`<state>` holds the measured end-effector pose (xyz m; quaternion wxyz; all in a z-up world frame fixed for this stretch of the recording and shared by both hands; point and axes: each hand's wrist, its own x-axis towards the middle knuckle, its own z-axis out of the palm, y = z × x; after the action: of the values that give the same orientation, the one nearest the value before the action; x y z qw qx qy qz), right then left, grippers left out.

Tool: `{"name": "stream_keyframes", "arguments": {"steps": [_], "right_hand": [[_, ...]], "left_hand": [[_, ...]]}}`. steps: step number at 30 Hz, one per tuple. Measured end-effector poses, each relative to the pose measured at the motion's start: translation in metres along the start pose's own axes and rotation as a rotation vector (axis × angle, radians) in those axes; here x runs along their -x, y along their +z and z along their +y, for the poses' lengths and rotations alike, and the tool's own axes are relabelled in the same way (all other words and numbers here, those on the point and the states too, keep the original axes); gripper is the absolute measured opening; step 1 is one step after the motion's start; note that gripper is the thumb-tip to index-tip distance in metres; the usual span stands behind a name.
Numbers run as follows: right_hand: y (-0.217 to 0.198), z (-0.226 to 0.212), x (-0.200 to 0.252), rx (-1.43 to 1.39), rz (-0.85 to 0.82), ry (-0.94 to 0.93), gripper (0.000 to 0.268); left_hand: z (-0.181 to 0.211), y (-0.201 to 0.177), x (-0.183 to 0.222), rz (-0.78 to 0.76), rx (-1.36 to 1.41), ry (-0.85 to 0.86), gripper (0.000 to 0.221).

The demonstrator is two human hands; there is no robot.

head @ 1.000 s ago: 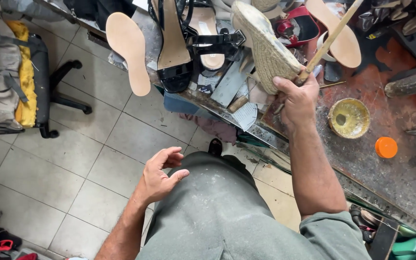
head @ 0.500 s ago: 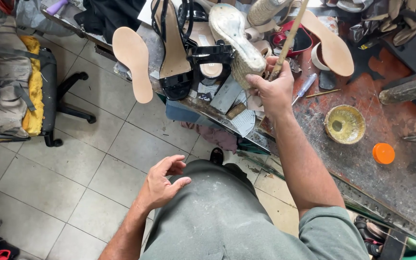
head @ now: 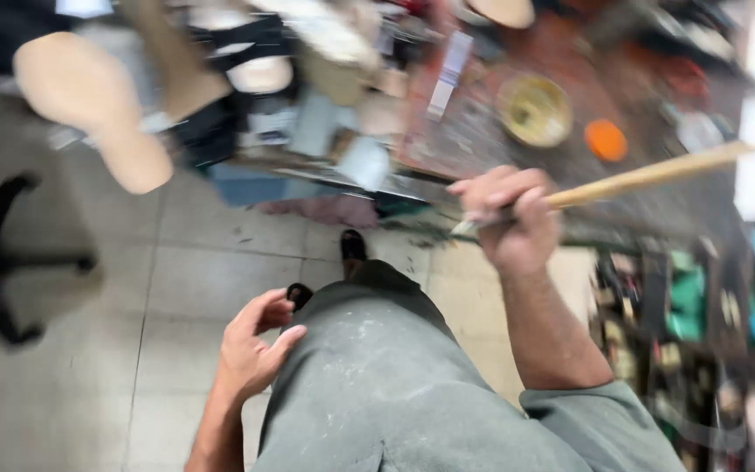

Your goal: Applying adhesive to shoe soles and components using a brush at a repair workbench

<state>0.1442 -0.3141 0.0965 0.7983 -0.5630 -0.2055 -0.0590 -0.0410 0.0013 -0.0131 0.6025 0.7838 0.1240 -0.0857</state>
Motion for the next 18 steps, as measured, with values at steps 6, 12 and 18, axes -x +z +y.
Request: {"name": "stream_keyframes", "arguments": {"steps": [6,12,18], "right_hand": [[-0.051,-0.056,0.110,0.495,-0.076,0.078,0.060],[-0.190,-0.126,0.137,0.651,0.427,0.091,0.045],[-0.311,-0.141,0.144,0.566,0.614,0.092,0.043]], "left_hand": [[-0.019,0.043,-0.026,-0.371,-0.191,-0.114,0.062],[0.026,0.119,-0.050,-0.466,-0.242,0.231,0.056],[0.155,0.263,-0.087,-0.491,-0.333,0.837,0.056]]}}
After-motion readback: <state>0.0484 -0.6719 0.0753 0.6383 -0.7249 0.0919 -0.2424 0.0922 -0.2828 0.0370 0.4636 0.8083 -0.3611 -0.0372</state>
